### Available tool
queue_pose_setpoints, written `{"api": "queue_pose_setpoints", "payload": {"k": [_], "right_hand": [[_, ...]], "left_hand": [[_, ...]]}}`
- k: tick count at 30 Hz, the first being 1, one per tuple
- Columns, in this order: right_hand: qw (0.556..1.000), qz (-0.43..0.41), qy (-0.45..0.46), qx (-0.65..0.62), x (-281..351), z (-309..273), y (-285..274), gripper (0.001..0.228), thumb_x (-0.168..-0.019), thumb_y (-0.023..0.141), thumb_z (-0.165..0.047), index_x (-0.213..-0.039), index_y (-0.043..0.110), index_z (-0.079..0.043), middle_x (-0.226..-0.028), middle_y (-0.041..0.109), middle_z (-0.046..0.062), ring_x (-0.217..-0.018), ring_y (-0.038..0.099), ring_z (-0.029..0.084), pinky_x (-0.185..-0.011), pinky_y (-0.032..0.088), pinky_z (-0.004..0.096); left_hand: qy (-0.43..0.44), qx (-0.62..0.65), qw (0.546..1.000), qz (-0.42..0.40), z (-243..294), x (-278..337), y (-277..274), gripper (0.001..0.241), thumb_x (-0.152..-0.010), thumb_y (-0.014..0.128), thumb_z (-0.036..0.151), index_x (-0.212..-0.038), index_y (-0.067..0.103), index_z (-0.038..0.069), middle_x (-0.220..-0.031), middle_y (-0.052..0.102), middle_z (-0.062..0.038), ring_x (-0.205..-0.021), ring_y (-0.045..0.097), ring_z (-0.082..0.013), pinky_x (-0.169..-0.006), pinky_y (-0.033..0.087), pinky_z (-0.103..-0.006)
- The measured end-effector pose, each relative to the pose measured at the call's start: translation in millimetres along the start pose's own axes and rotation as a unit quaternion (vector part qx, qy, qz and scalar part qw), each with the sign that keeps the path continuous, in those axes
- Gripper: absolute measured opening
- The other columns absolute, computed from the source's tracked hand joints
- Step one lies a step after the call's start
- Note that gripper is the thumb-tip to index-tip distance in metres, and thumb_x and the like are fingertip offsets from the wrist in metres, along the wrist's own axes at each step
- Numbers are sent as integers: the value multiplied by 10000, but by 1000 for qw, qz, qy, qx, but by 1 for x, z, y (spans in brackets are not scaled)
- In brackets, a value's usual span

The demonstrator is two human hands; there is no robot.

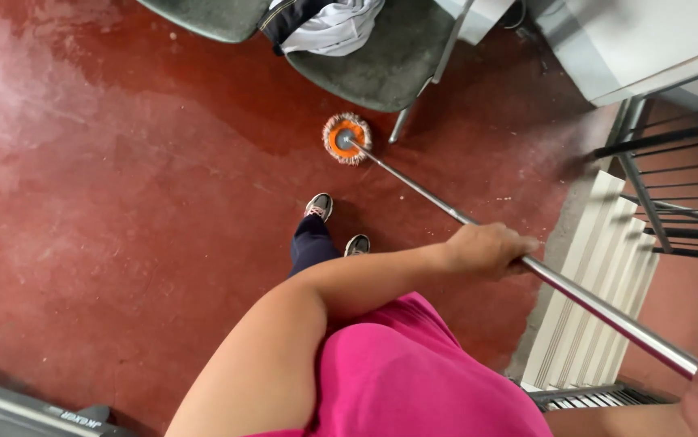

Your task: Mopping the red concrete floor in a gym area, navigating around chairs, a treadmill, and other equipment.

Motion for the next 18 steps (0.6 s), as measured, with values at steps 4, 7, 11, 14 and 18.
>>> {"api": "queue_pose_setpoints", "payload": {"k": [4, 7, 11, 14, 18], "right_hand": [[938, 118, -241, -218, -55, -71, 55, 312, -796, 424, -188, -628, 296, -417, -545, 329, -254, -448, 314, -46, -443, 334, 97], [939, 236, -134, -210, -77, -166, 85, 596, -1141, 398, -593, -615, 289, -334, -474, 308, -114, -421, 315, 27, -599, 487, 222], [914, 129, -295, -248, -131, -215, 138, 217, -972, 519, -475, -997, 449, -271, -666, 547, -104, -505, 529, 44, -568, 564, 275], [909, 20, -267, -320, -175, -228, 206, 265, -1098, 392, -375, -878, 455, -241, -610, 515, -59, -529, 477, 93, -719, 509, 365], [962, -64, -150, -219, -201, -208, 315, 249, -1004, 664, -133, -781, 665, -21, -967, 774, 149, -1058, 745, 309, -1201, 398, 482]], "left_hand": [[24, -63, 998, -15, -10, 14, -6, 182, -913, 637, 345, -969, 575, 183, -884, 724, -12, -833, 701, -288, -702, 552, -470], [-12, -30, 994, -104, -25, 31, -25, 123, -946, 513, 238, -1031, 599, 220, -902, 714, 45, -937, 698, -234, -765, 531, -423], [-18, -56, 998, 34, -67, 51, -71, 232, -821, 623, 145, -1026, 680, 239, -878, 706, 59, -869, 684, -203, -724, 529, -356], [-86, -141, 978, 126, -153, 68, -88, 328, -733, 735, 178, -1018, 655, 319, -1008, 696, 79, -980, 690, -188, -817, 572, -403], [-315, -328, 887, 78, -282, 101, -106, 601, -778, 808, 420, -1300, 512, 402, -1415, 435, -15, -1373, 380, -350, -955, 531, -563]]}}
Point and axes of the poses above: each hand's wrist, its own x-axis away from the middle knuckle, its own y-axis out of the palm, z = x × y, the point moved 6 cm from there along -x, towards the middle knuckle
